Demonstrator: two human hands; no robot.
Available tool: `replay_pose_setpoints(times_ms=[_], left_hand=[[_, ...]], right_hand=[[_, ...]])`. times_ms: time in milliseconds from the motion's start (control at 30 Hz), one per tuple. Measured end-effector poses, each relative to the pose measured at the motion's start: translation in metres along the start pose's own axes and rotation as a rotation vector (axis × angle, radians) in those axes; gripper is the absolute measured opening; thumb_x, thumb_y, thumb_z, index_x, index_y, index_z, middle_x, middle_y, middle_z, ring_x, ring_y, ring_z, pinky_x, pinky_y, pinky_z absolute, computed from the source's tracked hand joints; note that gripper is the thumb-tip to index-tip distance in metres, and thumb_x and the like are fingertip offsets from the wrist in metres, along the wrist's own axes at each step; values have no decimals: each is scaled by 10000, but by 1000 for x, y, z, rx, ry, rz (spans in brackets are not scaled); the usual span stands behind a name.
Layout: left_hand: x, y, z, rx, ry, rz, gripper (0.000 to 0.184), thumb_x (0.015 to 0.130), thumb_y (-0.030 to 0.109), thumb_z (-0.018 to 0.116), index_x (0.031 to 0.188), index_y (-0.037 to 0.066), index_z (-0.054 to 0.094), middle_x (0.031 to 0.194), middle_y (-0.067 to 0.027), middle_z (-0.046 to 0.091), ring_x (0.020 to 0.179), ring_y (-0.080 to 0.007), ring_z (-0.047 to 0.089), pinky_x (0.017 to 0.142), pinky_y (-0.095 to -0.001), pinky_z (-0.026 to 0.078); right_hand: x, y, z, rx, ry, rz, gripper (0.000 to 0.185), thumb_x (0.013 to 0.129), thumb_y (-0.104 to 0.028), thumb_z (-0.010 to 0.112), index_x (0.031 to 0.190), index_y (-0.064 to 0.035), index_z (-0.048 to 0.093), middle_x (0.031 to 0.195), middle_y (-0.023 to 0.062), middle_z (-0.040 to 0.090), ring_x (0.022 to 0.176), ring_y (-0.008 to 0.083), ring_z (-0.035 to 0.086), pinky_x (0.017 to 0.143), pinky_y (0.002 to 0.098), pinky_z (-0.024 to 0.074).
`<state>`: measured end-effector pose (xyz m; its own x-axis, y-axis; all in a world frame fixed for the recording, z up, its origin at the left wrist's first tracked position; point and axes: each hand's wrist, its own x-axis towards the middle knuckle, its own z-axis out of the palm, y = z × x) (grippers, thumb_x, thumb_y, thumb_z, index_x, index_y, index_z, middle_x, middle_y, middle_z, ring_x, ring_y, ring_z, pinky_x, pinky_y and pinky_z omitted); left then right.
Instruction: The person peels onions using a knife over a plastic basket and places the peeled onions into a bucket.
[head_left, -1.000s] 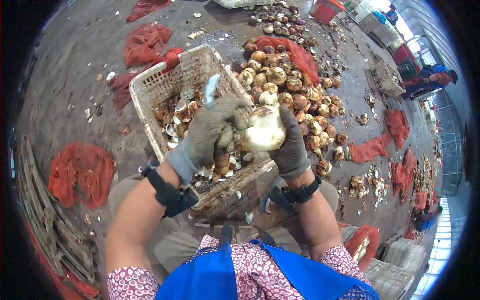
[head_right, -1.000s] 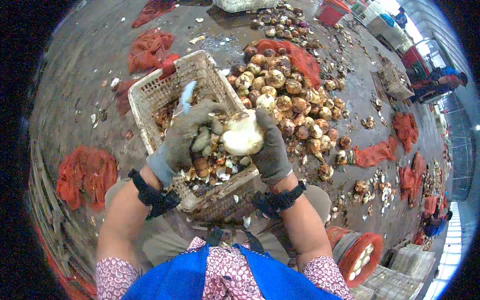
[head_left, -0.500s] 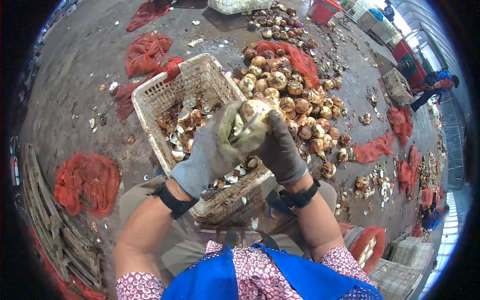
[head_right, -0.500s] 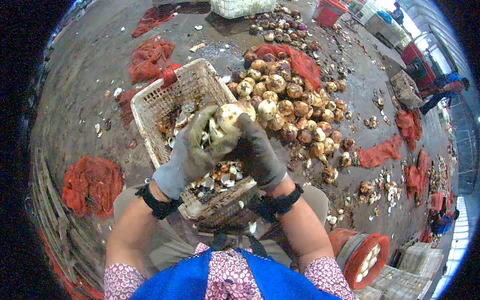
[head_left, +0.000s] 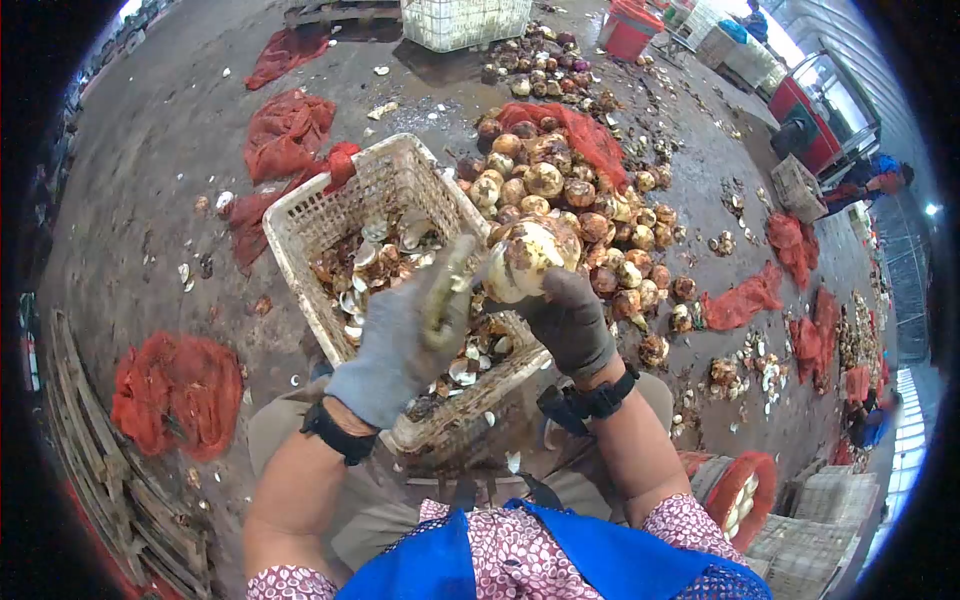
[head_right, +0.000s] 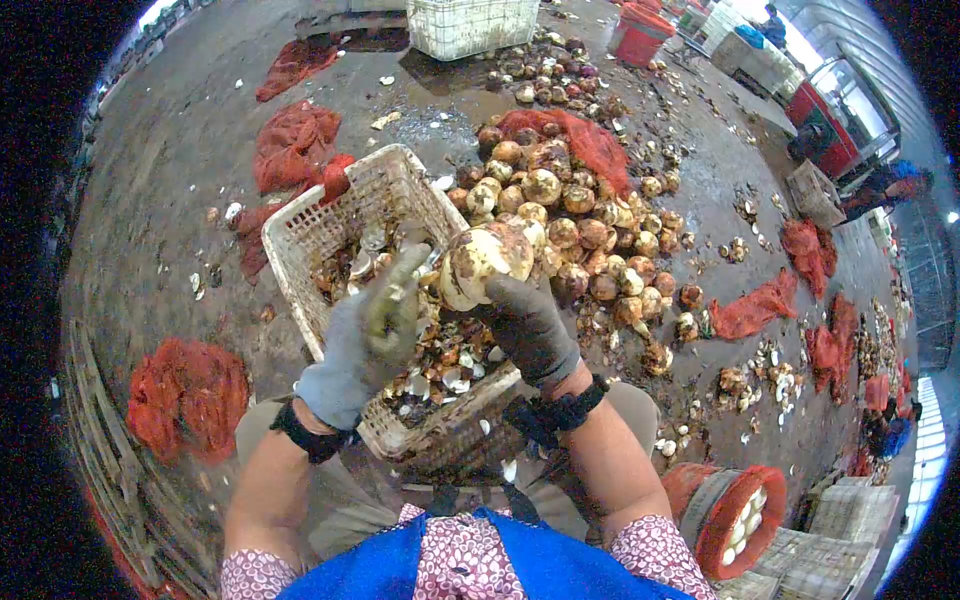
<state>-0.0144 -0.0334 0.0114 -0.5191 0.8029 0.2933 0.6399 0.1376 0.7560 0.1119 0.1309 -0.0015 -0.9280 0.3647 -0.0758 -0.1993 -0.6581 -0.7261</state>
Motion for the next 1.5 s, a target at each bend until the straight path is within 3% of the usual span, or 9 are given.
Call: replay_pose_setpoints(times_ms=[133,267,433,500,567,767,833,1100,1500], left_hand=[[-3,1,6,280,-56,89,832,740,48,655,1473,63,261,974,-241,639,805,-416,647,662,-474,530],[0,1,6,415,-202,-24,693,733,75,654,1327,-117,351,880,-245,609,807,-389,629,673,-466,506],[1,1,11,461,-93,11,581,720,72,660,1231,-94,440,854,-242,614,801,-371,634,664,-456,505],[7,-7,13,518,-125,-13,574,712,70,667,1222,-75,447,861,-241,619,818,-367,640,676,-452,508],[10,-30,20,332,-145,-93,891,709,46,712,1474,79,257,1039,-247,617,859,-407,641,697,-474,521],[4,-18,7,349,-117,46,835,695,80,734,1434,95,347,1062,-229,628,896,-412,644,718,-463,530],[2,-19,6,362,-80,137,826,701,66,723,1435,90,345,1073,-235,626,909,-412,643,727,-461,536],[6,-22,-1,331,-247,-101,760,741,94,732,1412,115,375,1130,-228,619,934,-405,646,774,-446,544],[-9,-39,-17,74,-259,-21,559,783,118,699,1303,68,501,1094,-216,640,1025,-406,611,854,-436,513]], right_hand=[[-3,8,11,-173,125,-50,578,818,-99,667,1342,-13,438,1199,95,618,1070,211,622,915,360,515],[-4,27,-5,-391,100,-146,267,867,13,582,1134,0,595,1121,71,656,1117,199,591,1013,390,422],[1,40,-8,-500,-30,-349,253,873,26,560,1115,-36,600,1128,63,652,1121,193,590,1025,379,404],[-1,29,2,-16,148,-20,204,883,-17,555,1075,-57,607,1093,70,656,1076,205,612,1011,375,415],[-8,26,6,-179,55,-125,207,885,-80,559,1087,-50,600,1102,75,651,1076,214,610,1016,394,415],[-9,27,0,-402,-145,-257,403,846,-107,636,1227,-7,547,1133,81,636,1053,204,605,957,357,464],[-4,25,-2,235,-111,104,401,841,-117,630,1217,0,555,1119,81,640,1055,197,601,954,341,462],[-7,12,35,-454,-12,3,659,726,-108,694,1331,-15,452,1201,89,603,1071,196,611,944,359,500],[-23,29,24,55,-65,354,848,626,-271,798,1339,10,435,1187,171,610,1030,280,632,902,410,530]])
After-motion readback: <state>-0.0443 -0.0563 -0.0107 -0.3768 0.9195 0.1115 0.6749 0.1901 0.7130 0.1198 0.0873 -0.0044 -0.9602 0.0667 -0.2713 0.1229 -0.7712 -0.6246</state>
